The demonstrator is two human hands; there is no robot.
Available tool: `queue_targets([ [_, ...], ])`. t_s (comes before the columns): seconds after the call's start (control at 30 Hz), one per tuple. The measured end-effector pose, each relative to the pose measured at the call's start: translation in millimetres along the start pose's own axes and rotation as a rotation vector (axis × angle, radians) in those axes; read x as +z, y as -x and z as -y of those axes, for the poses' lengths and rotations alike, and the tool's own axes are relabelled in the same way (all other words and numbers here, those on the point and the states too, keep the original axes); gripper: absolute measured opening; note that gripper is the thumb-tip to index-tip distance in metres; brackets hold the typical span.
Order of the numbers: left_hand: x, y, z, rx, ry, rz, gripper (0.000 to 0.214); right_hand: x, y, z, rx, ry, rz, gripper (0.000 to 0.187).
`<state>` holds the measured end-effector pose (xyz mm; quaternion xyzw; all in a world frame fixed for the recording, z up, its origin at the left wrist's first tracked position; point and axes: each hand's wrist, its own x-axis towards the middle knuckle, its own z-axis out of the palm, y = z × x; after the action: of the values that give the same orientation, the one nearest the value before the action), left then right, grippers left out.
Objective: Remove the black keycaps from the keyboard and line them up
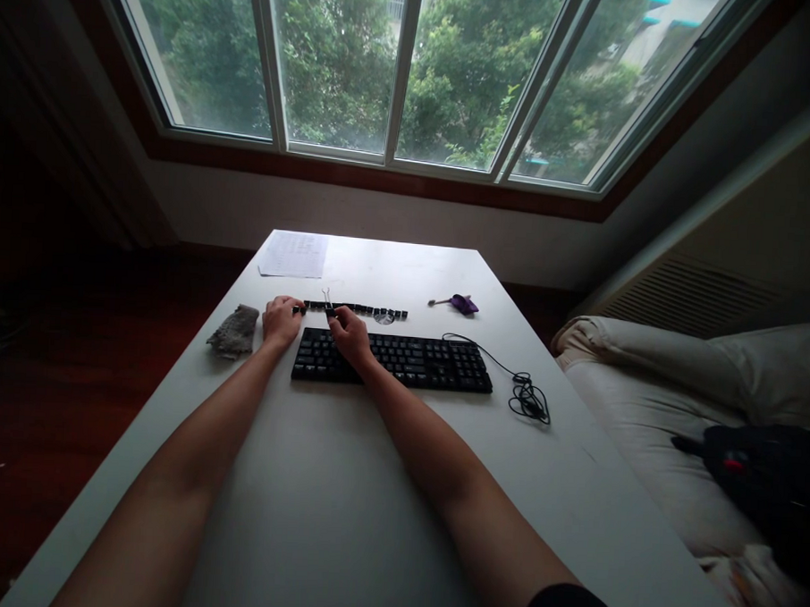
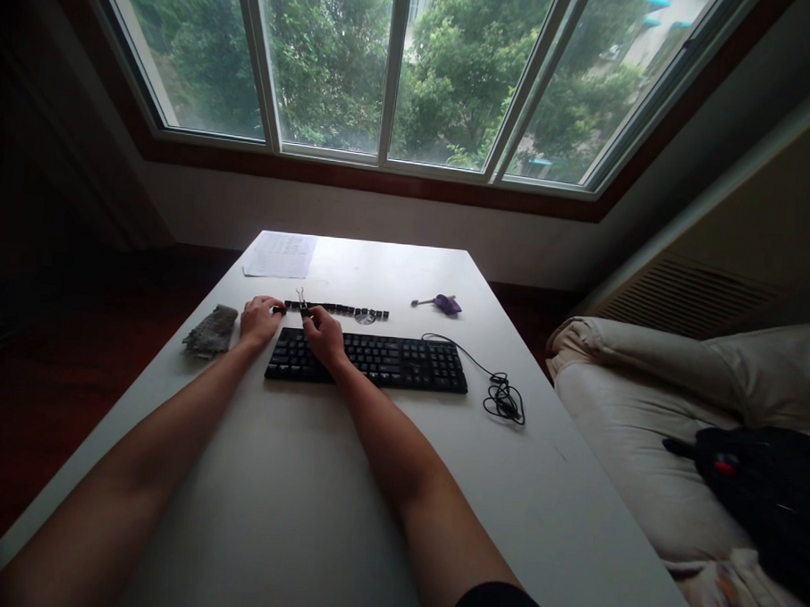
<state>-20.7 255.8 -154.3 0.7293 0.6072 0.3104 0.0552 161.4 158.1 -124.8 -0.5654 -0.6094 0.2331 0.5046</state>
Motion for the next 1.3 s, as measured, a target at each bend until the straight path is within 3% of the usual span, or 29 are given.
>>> queue_targets([
  [0.33,1.3,0.5,-0.7,0.056,-0.002,0.018,0.027,0.8,-0.7,-1.3,-0.029,-0.005,-0.002,0.022],
  [0.93,0.9,-0.8,-2.5,0.026,-0.02,0.025,0.024,1.8,-1.6,-2.9,-0.02,-0.002,0.008,0.023],
  [1.3,-7.1,8.1,-6.1,0.028,0.034,-0.06,0.026,1.0,-0.6,0.9,0.016,-0.068,-0.026,0.021],
])
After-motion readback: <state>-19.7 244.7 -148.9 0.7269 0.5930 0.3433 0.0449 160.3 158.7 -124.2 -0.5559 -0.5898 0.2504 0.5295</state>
